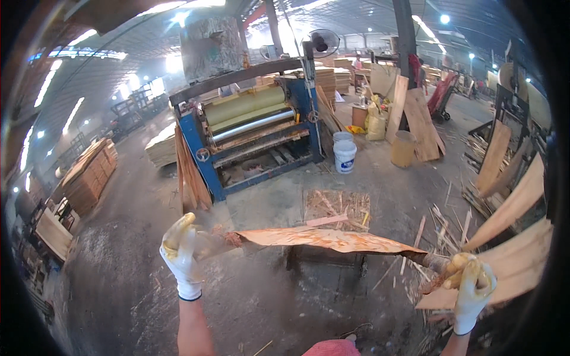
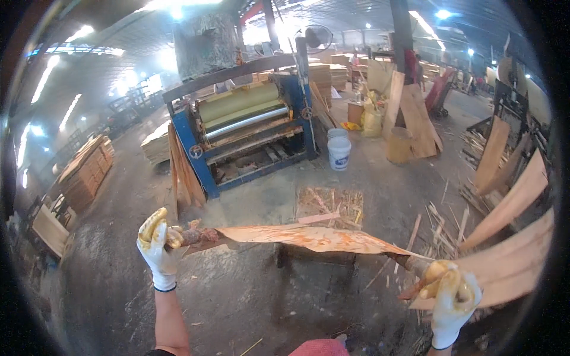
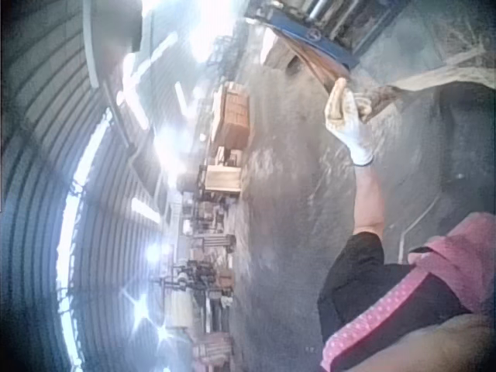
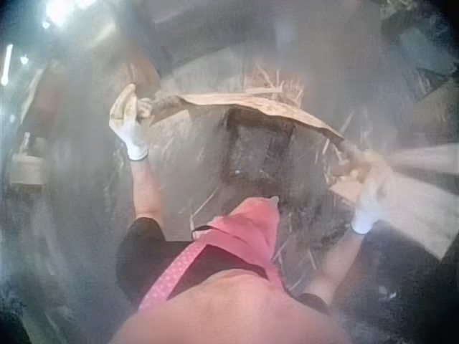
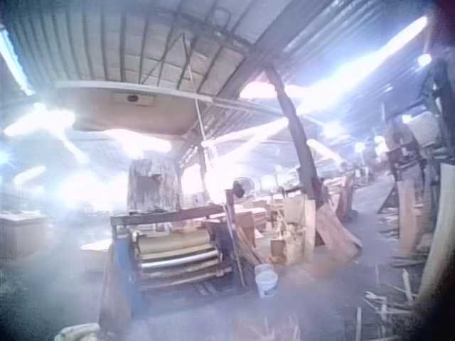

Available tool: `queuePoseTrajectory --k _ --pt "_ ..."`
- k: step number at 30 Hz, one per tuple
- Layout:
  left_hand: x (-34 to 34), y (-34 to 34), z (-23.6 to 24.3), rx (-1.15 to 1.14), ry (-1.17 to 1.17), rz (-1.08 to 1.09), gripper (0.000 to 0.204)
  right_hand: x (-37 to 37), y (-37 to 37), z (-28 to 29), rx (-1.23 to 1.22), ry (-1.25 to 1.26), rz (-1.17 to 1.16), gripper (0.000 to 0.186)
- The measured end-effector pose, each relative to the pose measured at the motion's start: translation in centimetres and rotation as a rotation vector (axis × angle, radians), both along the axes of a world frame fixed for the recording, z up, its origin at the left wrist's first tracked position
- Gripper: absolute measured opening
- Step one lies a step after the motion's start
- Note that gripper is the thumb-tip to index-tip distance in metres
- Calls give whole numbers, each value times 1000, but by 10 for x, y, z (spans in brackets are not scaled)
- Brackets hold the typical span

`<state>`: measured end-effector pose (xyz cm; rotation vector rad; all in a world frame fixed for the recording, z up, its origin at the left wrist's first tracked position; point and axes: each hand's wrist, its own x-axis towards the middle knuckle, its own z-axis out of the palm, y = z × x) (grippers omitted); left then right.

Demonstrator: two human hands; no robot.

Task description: Feeding wood veneer sheets through a glue spreading machine and stacking the glued pieces.

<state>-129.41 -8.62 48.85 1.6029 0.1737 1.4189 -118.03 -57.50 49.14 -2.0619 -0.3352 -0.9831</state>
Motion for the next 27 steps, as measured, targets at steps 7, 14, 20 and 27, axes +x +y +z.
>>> queuePoseTrajectory --k 7,14,20,27 --pt "133 -88 12 77 64 211 25 265 -32 38 504 312 619 23" --pt "290 -161 50 -54 29 403 24 526 -12 65 429 473 878 25" --pt "383 -156 70 -33 -63 685 22 681 66 75 409 436 1214 18" --pt "449 -148 85 -51 -59 800 22 777 121 89 281 511 1478 16"
